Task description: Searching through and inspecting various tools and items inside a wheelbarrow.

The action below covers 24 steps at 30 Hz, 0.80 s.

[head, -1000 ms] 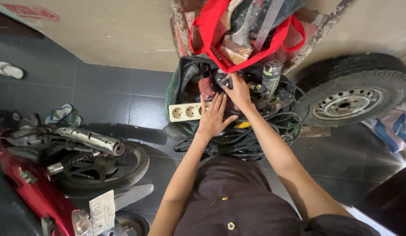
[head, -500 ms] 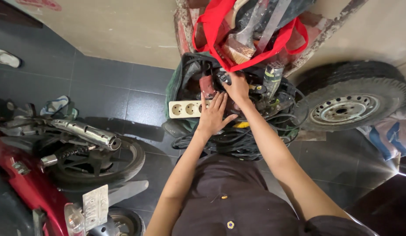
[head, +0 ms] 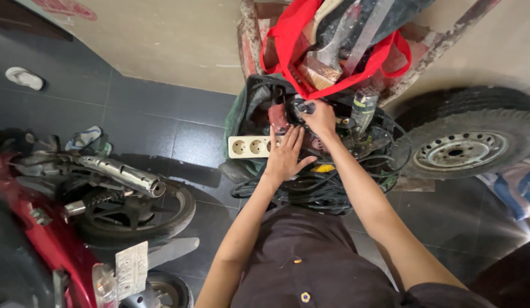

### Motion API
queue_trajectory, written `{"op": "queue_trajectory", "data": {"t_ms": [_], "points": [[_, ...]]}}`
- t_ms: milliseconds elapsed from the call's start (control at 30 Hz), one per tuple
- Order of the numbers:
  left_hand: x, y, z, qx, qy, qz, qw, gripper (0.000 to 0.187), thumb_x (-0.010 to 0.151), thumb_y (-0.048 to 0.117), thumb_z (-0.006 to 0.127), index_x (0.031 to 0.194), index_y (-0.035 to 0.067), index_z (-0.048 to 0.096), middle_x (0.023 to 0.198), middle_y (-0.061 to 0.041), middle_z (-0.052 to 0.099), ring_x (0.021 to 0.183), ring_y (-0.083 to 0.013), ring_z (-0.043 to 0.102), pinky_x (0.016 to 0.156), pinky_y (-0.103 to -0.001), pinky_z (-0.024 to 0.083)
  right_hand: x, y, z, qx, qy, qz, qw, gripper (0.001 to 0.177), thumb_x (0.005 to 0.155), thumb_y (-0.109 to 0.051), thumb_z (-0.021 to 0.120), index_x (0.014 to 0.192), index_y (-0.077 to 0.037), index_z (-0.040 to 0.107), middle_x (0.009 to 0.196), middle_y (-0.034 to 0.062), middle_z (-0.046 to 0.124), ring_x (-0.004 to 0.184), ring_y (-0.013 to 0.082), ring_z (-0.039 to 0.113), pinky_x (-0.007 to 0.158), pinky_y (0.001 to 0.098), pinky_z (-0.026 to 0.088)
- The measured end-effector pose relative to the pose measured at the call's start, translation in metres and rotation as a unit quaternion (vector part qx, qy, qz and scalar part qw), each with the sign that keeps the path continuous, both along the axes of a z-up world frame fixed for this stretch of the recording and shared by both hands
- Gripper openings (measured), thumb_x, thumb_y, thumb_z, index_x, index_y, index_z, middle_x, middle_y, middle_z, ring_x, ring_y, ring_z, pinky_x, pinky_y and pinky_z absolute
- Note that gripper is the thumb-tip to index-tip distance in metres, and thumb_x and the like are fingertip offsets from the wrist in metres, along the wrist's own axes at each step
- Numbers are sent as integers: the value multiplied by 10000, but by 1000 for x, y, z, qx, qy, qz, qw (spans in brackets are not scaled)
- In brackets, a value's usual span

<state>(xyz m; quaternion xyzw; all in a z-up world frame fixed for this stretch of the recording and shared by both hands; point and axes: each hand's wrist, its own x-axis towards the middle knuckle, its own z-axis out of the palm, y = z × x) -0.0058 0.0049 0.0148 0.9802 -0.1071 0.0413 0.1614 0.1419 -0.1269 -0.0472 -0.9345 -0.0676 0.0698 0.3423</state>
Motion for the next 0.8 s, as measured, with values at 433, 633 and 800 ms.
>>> {"op": "queue_trajectory", "data": {"t_ms": [433,633,800], "points": [[0,1,-5,-12,-1,-8,1000,949,935,710,480,1542,-15,404,1558,-132,470,1501,-266,362,1233,-686,60,-19,-8,17,-166,-137,153,965,468,850,-161,725,1317,-158,698,1305,121,634,1151,364,535,907,498,513],[-1,1,-8,-14,2,-12,1000,944,944,709,471,1549,-12,403,1558,-135,476,1503,-272,365,1235,-686,52,-22,-13,16,-237,-58,150,958,584,876,-76,634,1410,-313,640,1311,20,651,1200,326,543,957,506,501],[-1,0,-7,-18,1,-12,1000,947,942,714,471,1543,-15,403,1561,-143,477,1504,-278,370,1235,-686,43,-17,-8,24,-246,11,133,960,692,837,-35,612,1448,-358,588,1352,30,627,1198,367,522,934,564,461]]}}
